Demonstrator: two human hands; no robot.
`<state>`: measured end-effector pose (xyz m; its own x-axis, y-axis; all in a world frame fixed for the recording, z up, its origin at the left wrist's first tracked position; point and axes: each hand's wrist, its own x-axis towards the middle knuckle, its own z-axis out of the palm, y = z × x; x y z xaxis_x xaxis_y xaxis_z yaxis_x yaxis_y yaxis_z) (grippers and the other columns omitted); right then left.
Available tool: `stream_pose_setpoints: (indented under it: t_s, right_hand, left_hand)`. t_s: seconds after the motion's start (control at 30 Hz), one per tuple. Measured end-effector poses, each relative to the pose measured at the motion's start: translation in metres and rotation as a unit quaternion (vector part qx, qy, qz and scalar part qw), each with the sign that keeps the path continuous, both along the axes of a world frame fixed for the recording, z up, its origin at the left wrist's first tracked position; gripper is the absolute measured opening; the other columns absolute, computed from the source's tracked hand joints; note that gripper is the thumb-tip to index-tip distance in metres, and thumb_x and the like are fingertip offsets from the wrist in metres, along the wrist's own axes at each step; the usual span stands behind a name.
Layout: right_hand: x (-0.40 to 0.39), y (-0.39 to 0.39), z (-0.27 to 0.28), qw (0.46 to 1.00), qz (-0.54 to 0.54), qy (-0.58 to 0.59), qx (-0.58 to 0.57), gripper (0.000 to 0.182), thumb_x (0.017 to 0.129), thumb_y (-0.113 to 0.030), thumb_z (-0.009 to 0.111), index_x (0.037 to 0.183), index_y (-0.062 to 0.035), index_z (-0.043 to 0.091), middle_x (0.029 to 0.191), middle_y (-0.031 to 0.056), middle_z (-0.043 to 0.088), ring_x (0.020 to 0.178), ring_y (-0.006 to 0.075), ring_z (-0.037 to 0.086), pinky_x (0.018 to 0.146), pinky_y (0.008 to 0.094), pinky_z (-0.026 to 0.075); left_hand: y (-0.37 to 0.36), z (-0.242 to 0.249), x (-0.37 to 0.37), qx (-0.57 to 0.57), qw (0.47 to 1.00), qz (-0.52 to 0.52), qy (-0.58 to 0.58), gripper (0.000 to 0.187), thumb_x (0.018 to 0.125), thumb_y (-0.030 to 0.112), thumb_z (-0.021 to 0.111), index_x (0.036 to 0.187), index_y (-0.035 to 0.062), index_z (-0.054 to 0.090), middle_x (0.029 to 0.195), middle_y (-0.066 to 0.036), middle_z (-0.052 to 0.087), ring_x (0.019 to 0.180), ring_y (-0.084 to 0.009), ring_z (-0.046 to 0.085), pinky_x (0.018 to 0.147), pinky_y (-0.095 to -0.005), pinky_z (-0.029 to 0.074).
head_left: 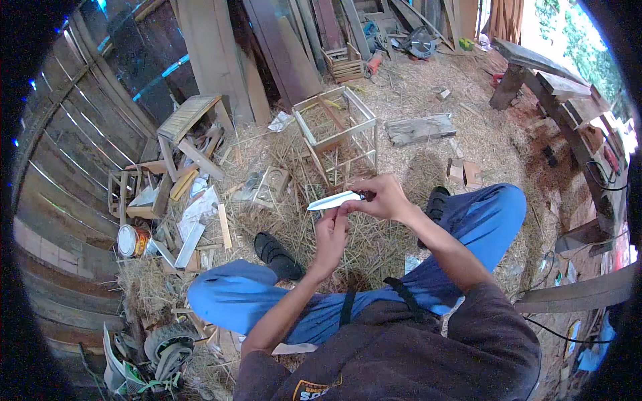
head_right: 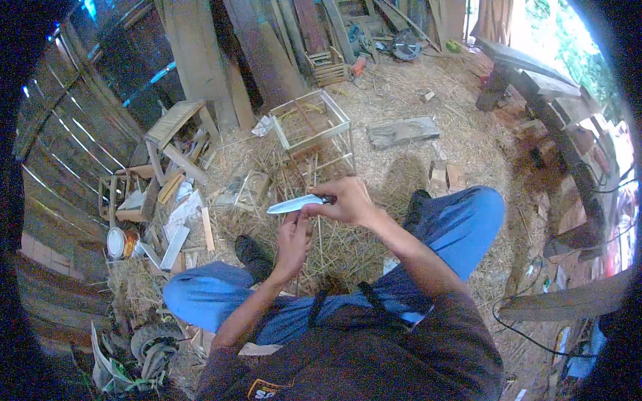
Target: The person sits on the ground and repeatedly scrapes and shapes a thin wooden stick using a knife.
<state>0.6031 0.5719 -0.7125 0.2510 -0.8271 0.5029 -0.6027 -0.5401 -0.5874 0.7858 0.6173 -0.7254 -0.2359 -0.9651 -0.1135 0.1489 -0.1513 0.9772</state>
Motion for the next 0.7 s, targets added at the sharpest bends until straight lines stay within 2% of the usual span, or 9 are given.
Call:
stream_pose_setpoints:
  t_s: [0.13,0.23,0.43,0.53,0.7]
  right_hand:
    - [-0.014,-0.006,0.006,0.996,-0.064,0.054,-0.015,0.039,0.074,-0.041,0.084,0.1,-0.0128,0.076,0.067,0.0109,0.069,0.051,0.0215,0.064,0.052,0.0323,0.05]
    - [-0.021,-0.012,-0.004,0.991,-0.086,0.096,-0.022,0.039,0.075,-0.043,0.081,0.101,-0.0134,0.076,0.068,0.0102,0.069,0.052,0.0239,0.065,0.054,0.034,0.052]
    - [-0.014,-0.009,-0.009,0.995,-0.071,0.054,0.041,0.037,0.082,-0.043,0.075,0.103,-0.0124,0.075,0.066,0.0105,0.067,0.053,0.0233,0.063,0.054,0.0346,0.05]
    - [-0.007,0.002,0.012,0.993,-0.037,0.053,0.099,0.035,0.085,-0.04,0.074,0.105,-0.0111,0.074,0.064,0.0108,0.065,0.053,0.0233,0.061,0.053,0.0351,0.047]
    - [-0.004,-0.001,-0.001,0.998,-0.033,0.027,0.056,0.036,0.082,-0.04,0.076,0.105,-0.0117,0.074,0.063,0.0106,0.063,0.052,0.024,0.061,0.051,0.0348,0.045]
  left_hand:
    - [-0.004,-0.006,0.004,0.024,0.998,-0.018,0.061,0.027,0.106,0.033,0.046,0.104,0.0076,0.055,0.064,0.007,0.038,0.048,-0.0011,0.03,0.042,-0.02,0.023]
    - [-0.013,-0.018,0.008,0.001,0.998,-0.026,0.063,0.027,0.105,0.035,0.047,0.107,0.0098,0.054,0.063,0.008,0.036,0.047,-0.0006,0.029,0.041,-0.0194,0.022]
    - [-0.021,-0.013,0.01,0.006,0.998,-0.022,0.065,0.024,0.104,0.034,0.049,0.111,0.0109,0.055,0.063,0.008,0.036,0.048,-0.0014,0.029,0.042,-0.0195,0.023]
    - [-0.021,-0.015,0.009,0.017,0.996,-0.034,0.079,0.025,0.104,0.033,0.049,0.116,0.012,0.055,0.066,0.008,0.038,0.05,-0.0013,0.03,0.042,-0.0195,0.024]
    - [-0.024,-0.019,0.006,0.025,0.996,-0.061,0.061,0.027,0.105,0.031,0.047,0.123,0.0113,0.054,0.067,0.008,0.038,0.051,-0.0009,0.03,0.044,-0.0197,0.023]
